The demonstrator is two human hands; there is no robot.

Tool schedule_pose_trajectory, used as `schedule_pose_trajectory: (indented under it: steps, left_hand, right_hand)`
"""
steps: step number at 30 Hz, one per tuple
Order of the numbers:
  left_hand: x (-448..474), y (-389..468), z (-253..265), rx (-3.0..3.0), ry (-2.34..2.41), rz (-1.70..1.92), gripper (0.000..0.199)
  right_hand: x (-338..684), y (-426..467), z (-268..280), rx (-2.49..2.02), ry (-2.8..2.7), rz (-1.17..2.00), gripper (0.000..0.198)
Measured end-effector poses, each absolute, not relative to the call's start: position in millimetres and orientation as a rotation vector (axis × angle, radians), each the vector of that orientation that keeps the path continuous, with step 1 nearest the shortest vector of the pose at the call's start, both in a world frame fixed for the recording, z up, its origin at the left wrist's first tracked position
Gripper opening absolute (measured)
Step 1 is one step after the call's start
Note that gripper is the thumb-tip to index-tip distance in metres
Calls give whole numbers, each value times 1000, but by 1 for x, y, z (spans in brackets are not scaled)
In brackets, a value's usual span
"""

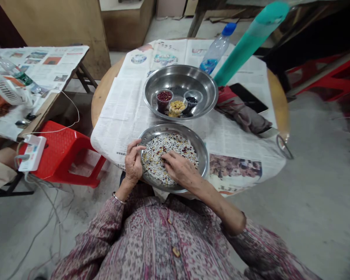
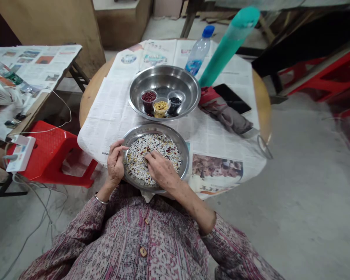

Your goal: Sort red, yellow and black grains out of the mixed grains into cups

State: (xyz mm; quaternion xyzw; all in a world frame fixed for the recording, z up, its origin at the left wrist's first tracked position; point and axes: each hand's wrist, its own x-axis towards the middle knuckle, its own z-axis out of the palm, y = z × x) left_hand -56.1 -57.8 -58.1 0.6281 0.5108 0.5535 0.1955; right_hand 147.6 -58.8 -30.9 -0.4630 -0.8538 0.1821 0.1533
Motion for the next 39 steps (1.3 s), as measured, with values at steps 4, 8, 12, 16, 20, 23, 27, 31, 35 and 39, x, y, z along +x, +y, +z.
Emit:
schedule_pose_trajectory:
  steps: [4, 8, 12, 16, 20, 23, 27, 31, 35, 39]
  left_hand:
    - [-56, -58, -59, 1768, 1441, 1540, 24]
    - [-56, -58, -58, 1765, 1440, 1547, 25]
    - [-56, -58, -58, 1751, 1443, 1539, 25]
    - [-55, -58, -59, 1732, 1417, 1559, 24]
    - [-55, -57, -59, 1730, 1410, 1565, 24]
    - [-56, -57, -59, 1738, 1417, 1561, 24]
    - [-56, -57, -58, 1752, 1431, 1548, 24]
    - [-56, -57, -58, 1760, 1419, 1551, 23]
    - [-55, -58, -59, 1750, 1438, 1532, 23]
    - [-55, -58, -59, 1752, 1442, 1537, 23]
  right_hand:
    - [135, -65, -22, -1148, -2512, 541, 22]
    - [120, -63, -18, -1073, -2639, 380, 21]
    - [124, -52, -26, -1226, -2585, 272, 24]
    - [148, -44, -35, -1425, -2443, 237, 23]
    - [166, -45, -38, -1536, -2395, 220, 23]
    - [168, -46, -35, -1584, -2349, 223, 25]
    - [163, -46, -29, -1602, -2278, 141, 24]
    - [160, -47, -30, -1643, -2293, 78, 30]
    - [156, -51, -35, -1604, -2304, 148, 27]
    - [147, -55, -39, -1548, -2313, 259, 22]
